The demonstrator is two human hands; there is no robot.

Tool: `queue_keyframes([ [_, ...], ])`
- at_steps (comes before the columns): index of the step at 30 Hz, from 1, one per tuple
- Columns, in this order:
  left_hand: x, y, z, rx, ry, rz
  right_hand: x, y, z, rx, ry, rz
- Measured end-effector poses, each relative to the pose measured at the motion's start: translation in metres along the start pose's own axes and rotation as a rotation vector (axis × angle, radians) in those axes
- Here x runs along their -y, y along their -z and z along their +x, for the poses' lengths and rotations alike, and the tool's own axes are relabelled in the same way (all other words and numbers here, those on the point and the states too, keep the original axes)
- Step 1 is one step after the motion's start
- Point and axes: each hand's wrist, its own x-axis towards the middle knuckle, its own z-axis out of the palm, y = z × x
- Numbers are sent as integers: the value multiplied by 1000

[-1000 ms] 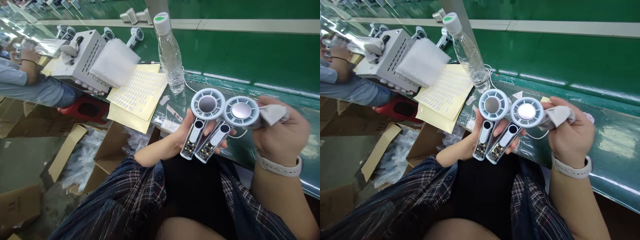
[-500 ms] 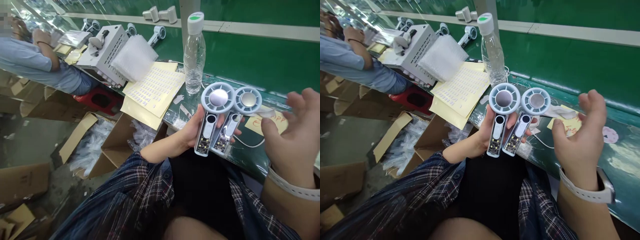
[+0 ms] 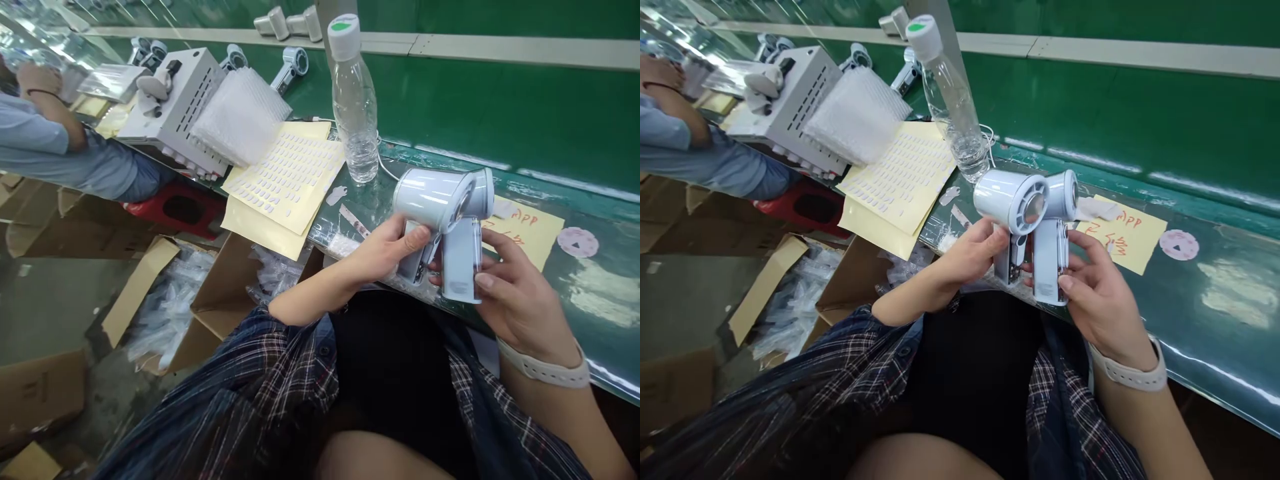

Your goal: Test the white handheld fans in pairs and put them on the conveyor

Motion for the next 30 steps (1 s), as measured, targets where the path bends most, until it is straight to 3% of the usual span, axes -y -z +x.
queue_keyframes([
  [5,-15,-5,-9,167,138,-137,-1,-1,-6,63,-35,96],
  [8,-31,-8,-16,236,96,-109,3,-5,-10,22,50,101],
  [15,-44,-19,-22,102,-7,-57,4,-12,-15,-120,96,5],
  [20,-43,-23,-17,10,6,-175,2,-10,-12,-191,150,2],
  [25,-29,-16,-6,284,237,-373,1,-13,-13,-121,98,31],
  [30,-21,-15,-1,263,274,-352,3,-19,-10,-86,56,98],
])
